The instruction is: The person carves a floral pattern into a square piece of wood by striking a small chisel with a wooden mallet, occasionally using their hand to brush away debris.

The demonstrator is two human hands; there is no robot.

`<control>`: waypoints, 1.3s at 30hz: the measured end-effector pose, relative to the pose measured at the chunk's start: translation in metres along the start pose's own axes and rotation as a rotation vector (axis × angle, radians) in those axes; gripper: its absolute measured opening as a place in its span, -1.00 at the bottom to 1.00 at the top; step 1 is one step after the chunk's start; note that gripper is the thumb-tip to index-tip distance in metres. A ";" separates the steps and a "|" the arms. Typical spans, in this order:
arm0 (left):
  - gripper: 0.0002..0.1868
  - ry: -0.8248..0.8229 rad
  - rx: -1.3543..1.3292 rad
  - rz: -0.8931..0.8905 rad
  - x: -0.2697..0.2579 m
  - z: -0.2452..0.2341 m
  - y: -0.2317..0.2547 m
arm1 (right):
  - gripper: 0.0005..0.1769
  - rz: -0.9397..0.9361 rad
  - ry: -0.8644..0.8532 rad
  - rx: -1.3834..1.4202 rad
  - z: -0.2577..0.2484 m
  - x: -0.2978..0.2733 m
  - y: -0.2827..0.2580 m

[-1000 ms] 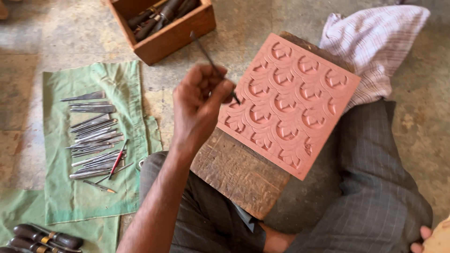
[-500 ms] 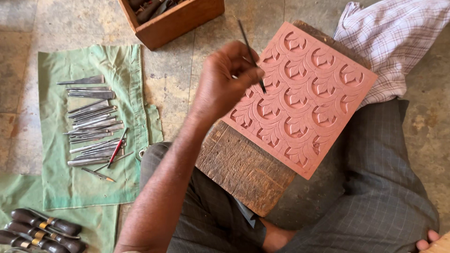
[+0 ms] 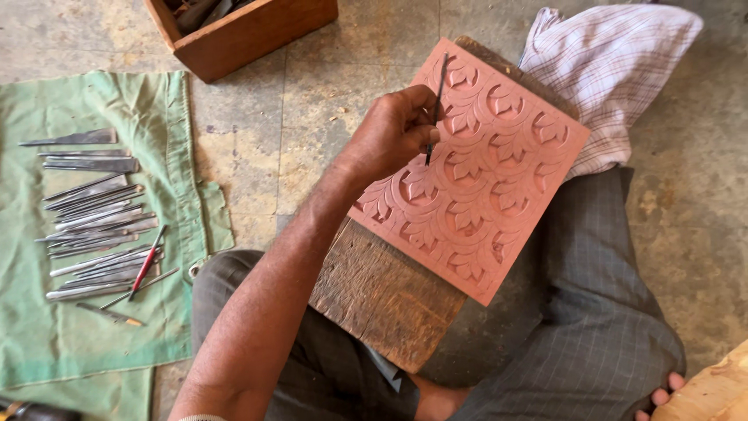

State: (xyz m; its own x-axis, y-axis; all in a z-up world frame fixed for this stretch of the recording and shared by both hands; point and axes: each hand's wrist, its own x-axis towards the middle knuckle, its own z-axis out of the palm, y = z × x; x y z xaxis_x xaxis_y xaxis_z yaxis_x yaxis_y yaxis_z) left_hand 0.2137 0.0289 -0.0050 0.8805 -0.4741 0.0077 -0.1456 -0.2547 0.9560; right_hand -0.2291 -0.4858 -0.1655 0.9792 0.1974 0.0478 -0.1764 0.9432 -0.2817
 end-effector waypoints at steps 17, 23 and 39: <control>-0.87 -0.173 0.227 0.050 0.027 0.009 -0.009 | -0.15 -0.234 0.756 -0.426 -0.005 0.012 -0.023; -0.87 -0.176 0.214 0.045 0.027 0.008 -0.009 | -0.16 -0.270 0.959 -0.635 -0.007 0.017 -0.023; -0.89 -0.147 0.258 0.098 0.033 0.016 -0.032 | -0.11 -0.302 0.854 -1.738 0.229 0.248 0.100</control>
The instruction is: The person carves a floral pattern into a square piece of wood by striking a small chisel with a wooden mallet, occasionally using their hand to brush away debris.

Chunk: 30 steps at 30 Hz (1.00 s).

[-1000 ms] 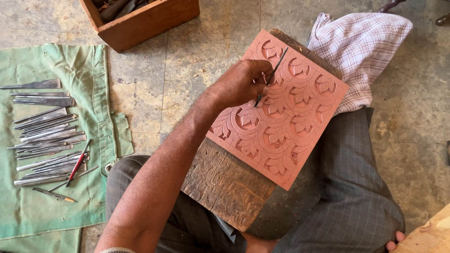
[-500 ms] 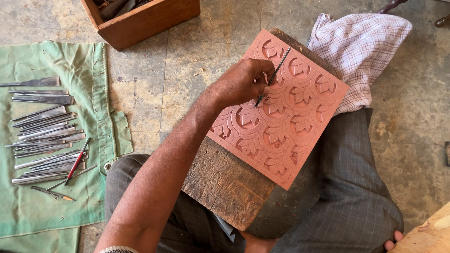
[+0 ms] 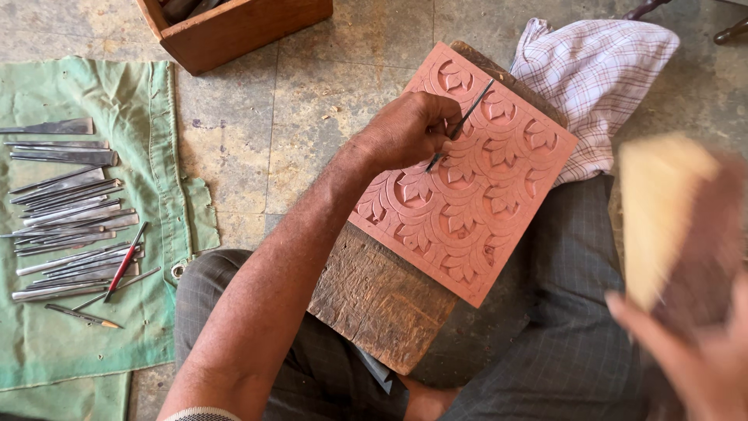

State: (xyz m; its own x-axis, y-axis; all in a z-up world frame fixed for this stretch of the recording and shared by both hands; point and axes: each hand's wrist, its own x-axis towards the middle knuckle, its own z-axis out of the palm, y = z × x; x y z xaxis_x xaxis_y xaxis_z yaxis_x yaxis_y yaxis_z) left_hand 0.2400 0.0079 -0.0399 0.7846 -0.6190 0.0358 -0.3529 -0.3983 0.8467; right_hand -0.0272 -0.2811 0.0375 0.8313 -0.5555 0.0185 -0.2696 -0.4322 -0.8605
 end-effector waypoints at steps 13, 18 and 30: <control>-0.87 0.092 -0.010 -0.039 -0.007 0.005 -0.006 | 0.09 -0.611 -0.227 -0.879 0.088 0.123 -0.100; -0.86 0.100 0.012 -0.061 -0.009 0.003 0.000 | 0.13 -0.727 -0.171 -1.081 0.091 0.126 -0.097; -0.92 0.151 0.058 -0.126 -0.014 0.009 -0.004 | 0.01 -0.780 -0.133 -0.756 0.089 0.131 -0.087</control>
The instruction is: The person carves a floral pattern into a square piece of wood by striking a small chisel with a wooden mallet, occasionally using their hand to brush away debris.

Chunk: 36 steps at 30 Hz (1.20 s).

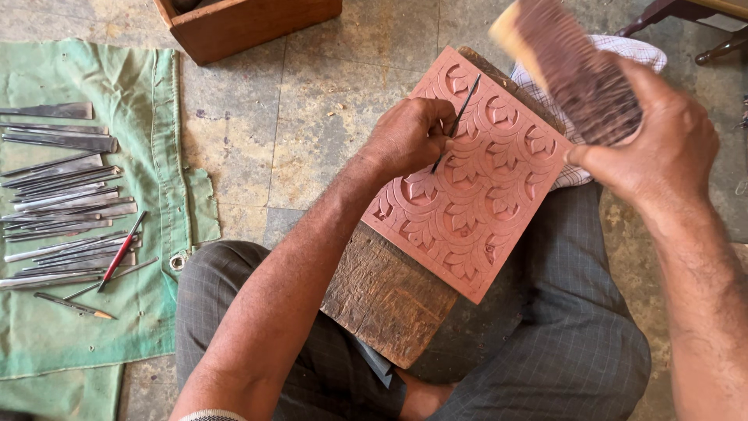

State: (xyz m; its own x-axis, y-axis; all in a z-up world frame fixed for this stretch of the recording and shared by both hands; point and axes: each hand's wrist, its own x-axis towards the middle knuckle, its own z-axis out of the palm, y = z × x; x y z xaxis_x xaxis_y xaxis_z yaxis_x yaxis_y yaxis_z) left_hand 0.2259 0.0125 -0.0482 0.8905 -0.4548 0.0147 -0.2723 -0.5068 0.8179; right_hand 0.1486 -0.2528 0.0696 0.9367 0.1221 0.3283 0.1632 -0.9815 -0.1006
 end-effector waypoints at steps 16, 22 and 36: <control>-0.82 0.112 -0.085 -0.018 -0.016 -0.003 0.005 | -0.03 -0.096 -0.045 -0.136 -0.003 0.026 -0.007; -0.85 0.150 -0.096 -0.014 -0.018 0.000 0.003 | -0.08 -0.142 -0.118 -0.286 -0.002 0.028 -0.002; -0.86 0.234 -0.164 -0.069 -0.035 0.004 0.005 | -0.03 -0.229 -0.113 -0.233 -0.008 0.036 -0.020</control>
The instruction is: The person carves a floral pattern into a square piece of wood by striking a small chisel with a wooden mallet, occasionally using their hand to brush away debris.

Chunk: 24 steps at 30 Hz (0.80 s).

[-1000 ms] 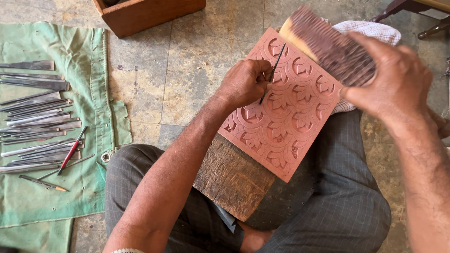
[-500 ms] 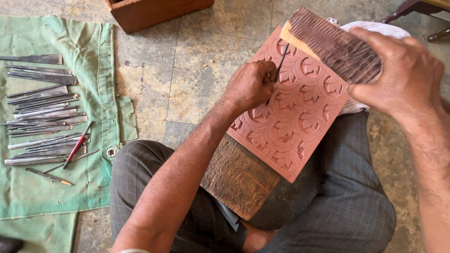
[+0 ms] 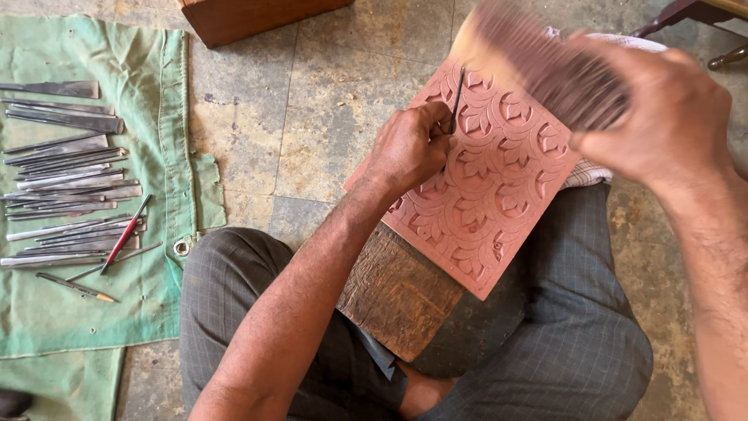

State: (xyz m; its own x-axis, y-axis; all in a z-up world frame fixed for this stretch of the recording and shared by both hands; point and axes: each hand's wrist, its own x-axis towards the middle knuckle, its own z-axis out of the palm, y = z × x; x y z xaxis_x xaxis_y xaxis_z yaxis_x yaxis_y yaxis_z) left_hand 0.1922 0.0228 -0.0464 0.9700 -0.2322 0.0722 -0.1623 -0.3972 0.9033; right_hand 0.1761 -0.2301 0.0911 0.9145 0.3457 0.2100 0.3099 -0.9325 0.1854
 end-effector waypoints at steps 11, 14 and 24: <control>-0.89 0.073 -0.043 -0.067 -0.011 0.001 0.004 | -0.11 -0.118 0.117 -0.177 -0.004 0.009 -0.006; -0.83 0.098 -0.012 -0.057 -0.011 0.001 0.003 | 0.00 -0.011 0.114 -0.014 -0.001 0.011 -0.010; -0.90 0.117 -0.041 -0.071 -0.016 0.008 0.000 | 0.08 -0.001 0.026 0.002 -0.001 0.012 -0.006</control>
State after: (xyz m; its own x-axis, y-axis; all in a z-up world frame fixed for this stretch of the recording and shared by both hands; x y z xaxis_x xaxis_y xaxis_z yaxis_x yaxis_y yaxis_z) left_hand 0.1753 0.0198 -0.0506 0.9937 -0.0982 0.0538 -0.0868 -0.3717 0.9243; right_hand 0.1845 -0.2203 0.0937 0.9072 0.3494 0.2343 0.3116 -0.9322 0.1840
